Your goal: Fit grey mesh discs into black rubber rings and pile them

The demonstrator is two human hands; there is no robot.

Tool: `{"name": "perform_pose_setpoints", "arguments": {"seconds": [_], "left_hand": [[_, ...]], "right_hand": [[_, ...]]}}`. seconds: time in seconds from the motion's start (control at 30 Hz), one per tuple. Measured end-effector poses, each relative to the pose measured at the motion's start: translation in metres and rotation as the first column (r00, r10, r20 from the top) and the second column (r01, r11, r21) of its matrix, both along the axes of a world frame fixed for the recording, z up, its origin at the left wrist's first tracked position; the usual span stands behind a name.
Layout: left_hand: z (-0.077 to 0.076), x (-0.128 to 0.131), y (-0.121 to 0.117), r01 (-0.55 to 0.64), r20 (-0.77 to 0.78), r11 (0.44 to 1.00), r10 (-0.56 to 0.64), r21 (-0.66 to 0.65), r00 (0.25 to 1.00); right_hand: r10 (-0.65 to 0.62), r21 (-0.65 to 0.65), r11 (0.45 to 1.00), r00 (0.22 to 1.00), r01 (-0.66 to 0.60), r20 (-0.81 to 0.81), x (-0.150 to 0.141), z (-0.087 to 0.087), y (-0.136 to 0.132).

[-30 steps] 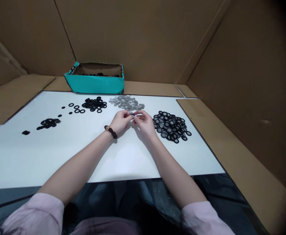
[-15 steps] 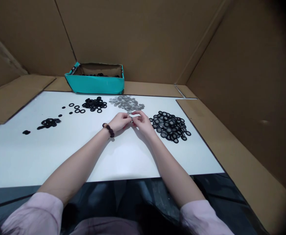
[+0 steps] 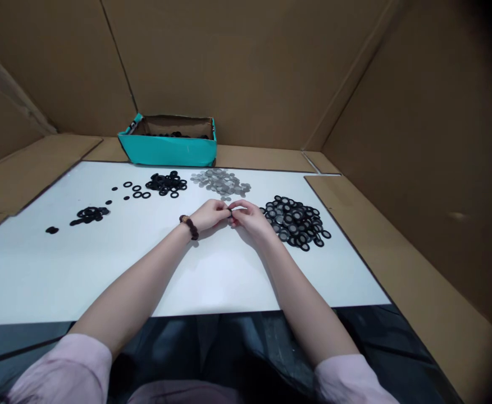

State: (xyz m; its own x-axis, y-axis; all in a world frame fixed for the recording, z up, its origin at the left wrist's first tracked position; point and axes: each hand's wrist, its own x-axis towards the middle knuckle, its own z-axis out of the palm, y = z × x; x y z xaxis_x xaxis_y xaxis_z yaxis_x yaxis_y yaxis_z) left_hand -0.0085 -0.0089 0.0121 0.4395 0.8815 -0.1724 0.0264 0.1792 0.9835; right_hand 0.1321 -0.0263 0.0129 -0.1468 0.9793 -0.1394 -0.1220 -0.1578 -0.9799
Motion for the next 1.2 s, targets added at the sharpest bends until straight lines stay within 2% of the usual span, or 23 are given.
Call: {"name": "perform_pose_setpoints", "arguments": {"seconds": [0.1, 0.27, 0.47, 0.57, 0.63, 0.7, 0.77, 0.83, 0.9, 0.97, 1.0, 1.03, 1.07, 1.13, 1.2], "left_hand": [[0.001, 0.0, -0.001, 0.057, 0.014, 0.998, -0.057, -0.035, 0.998], [-0.001, 0.003, 0.0, -0.054, 0.058, 0.998, 0.053, 0.017, 0.997], [0.0, 0.0, 0.0, 0.026, -0.026, 0.999, -0.026, 0.02, 0.999], [-0.001, 0.001, 0.001, 0.03, 0.002, 1.0, -0.03, 0.004, 1.0], [-0.002, 0.001, 0.002, -0.031, 0.02, 0.999, 0.031, 0.021, 0.999], [-0.001, 0.001, 0.001, -0.068, -0.026, 0.995, 0.07, 0.066, 0.997], [0.003, -0.001, -0.001, 0.008, -0.135, 0.993, 0.008, 0.12, 0.991], [0.008, -0.003, -0.003, 0.144, -0.198, 0.981, -0.117, 0.127, 0.973], [0.014, -0.005, -0.002, 0.202, -0.213, 0.97, -0.17, 0.134, 0.962], [0.019, -0.011, 0.003, 0.125, -0.274, 0.971, -0.065, 0.205, 0.96], [0.021, -0.016, 0.008, 0.037, -0.331, 0.959, 0.061, 0.28, 0.941], [0.023, -0.022, 0.013, -0.079, -0.384, 0.923, 0.233, 0.377, 0.893], [0.023, -0.03, 0.018, -0.192, -0.416, 0.853, 0.419, 0.485, 0.807], [0.022, -0.049, 0.028, -0.349, -0.43, 0.642, 0.739, 0.683, 0.518], [0.017, -0.07, 0.036, -0.405, -0.414, 0.545, 0.832, 0.734, 0.37]], "right_hand": [[0.02, 0.001, 1.0, 0.999, -0.02, 0.026, -0.001, 0.002, 0.0], [0.047, 0.048, 0.998, 0.999, -0.047, 0.01, 0.001, 0.004, -0.001], [-0.111, 0.077, 0.991, 0.99, 0.105, 0.082, -0.007, -0.001, 0.001], [-0.068, 0.114, 0.992, 0.991, 0.055, 0.113, -0.006, 0.0, 0.0], [-0.01, 0.12, 0.993, 0.995, -0.002, 0.095, -0.003, 0.001, -0.001], [0.053, 0.102, 0.993, 0.994, -0.063, 0.093, -0.001, 0.002, -0.001], [0.114, 0.068, 0.99, 0.986, -0.123, 0.123, 0.001, 0.002, -0.002], [0.163, 0.048, 0.984, 0.975, -0.172, 0.152, 0.0, 0.001, -0.002], [0.132, 0.086, 0.985, 0.977, -0.147, 0.165, 0.0, 0.0, -0.001], [-0.03, 0.193, 0.981, 0.98, -0.009, 0.196, 0.003, 0.001, 0.002], [-0.154, 0.269, 0.959, 0.963, 0.092, 0.222, 0.007, 0.002, 0.003], [-0.292, 0.348, 0.917, 0.922, 0.195, 0.254, 0.012, 0.003, 0.005], [-0.429, 0.427, 0.858, 0.857, 0.286, 0.287, 0.018, 0.005, 0.006], [-0.638, 0.537, 0.739, 0.681, 0.407, 0.361, 0.034, 0.009, 0.008], [-0.735, 0.583, 0.673, 0.501, 0.455, 0.457, 0.049, 0.01, 0.009]]}}
